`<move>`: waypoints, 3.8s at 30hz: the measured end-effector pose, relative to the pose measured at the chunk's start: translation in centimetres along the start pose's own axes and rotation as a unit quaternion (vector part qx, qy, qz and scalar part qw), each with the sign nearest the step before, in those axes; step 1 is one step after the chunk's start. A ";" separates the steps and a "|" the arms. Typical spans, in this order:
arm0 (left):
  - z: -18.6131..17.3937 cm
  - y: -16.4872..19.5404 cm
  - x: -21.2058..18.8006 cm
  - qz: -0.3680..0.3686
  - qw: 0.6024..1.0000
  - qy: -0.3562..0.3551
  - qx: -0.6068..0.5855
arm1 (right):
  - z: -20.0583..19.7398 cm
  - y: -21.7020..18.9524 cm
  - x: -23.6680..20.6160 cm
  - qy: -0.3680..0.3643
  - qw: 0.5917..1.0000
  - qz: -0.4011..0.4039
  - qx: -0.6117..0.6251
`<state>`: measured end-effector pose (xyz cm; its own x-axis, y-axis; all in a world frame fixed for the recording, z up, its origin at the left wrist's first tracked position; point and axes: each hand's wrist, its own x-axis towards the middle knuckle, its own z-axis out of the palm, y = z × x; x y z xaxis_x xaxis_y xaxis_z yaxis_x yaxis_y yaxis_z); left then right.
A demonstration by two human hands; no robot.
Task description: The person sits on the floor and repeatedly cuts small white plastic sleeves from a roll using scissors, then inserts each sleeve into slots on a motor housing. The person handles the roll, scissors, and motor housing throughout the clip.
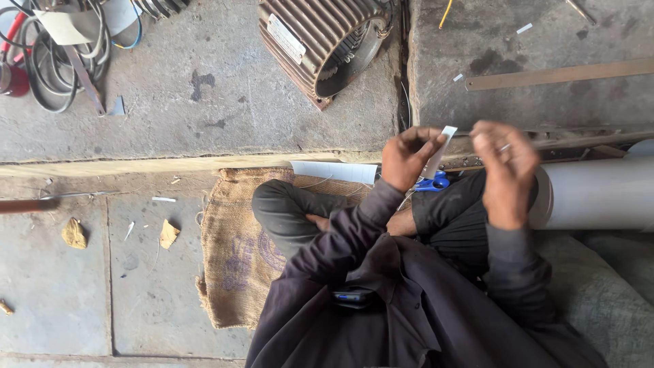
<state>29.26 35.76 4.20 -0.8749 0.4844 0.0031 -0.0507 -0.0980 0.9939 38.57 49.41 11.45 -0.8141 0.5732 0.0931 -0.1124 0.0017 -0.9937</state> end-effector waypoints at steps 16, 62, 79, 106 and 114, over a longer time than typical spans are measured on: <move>-2.1 4.7 -5.7 0.051 0.994 0.061 -0.077 | 5.4 -0.1 -4.1 0.024 0.948 -0.248 -0.200; -7.4 1.8 -9.1 -0.028 0.957 0.066 -0.282 | 10.7 -0.8 -6.8 -0.101 0.911 -0.266 -0.299; -6.9 0.6 -9.0 -0.020 0.954 0.120 -0.273 | 10.9 -0.3 -6.1 -0.112 0.929 -0.227 -0.269; -11.9 0.6 -8.2 -0.004 0.985 0.066 -0.161 | 12.0 1.5 -3.7 -0.152 0.926 -0.252 -0.238; -12.8 1.4 -7.1 0.052 0.992 0.040 -0.106 | 11.5 2.1 -2.8 -0.196 0.953 -0.174 -0.154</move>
<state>29.22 21.08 4.18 -0.9155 0.3928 0.0874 -0.0510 -0.3286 0.9431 34.07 38.34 9.84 -0.9150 0.1433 0.3772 -0.2919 0.4104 -0.8639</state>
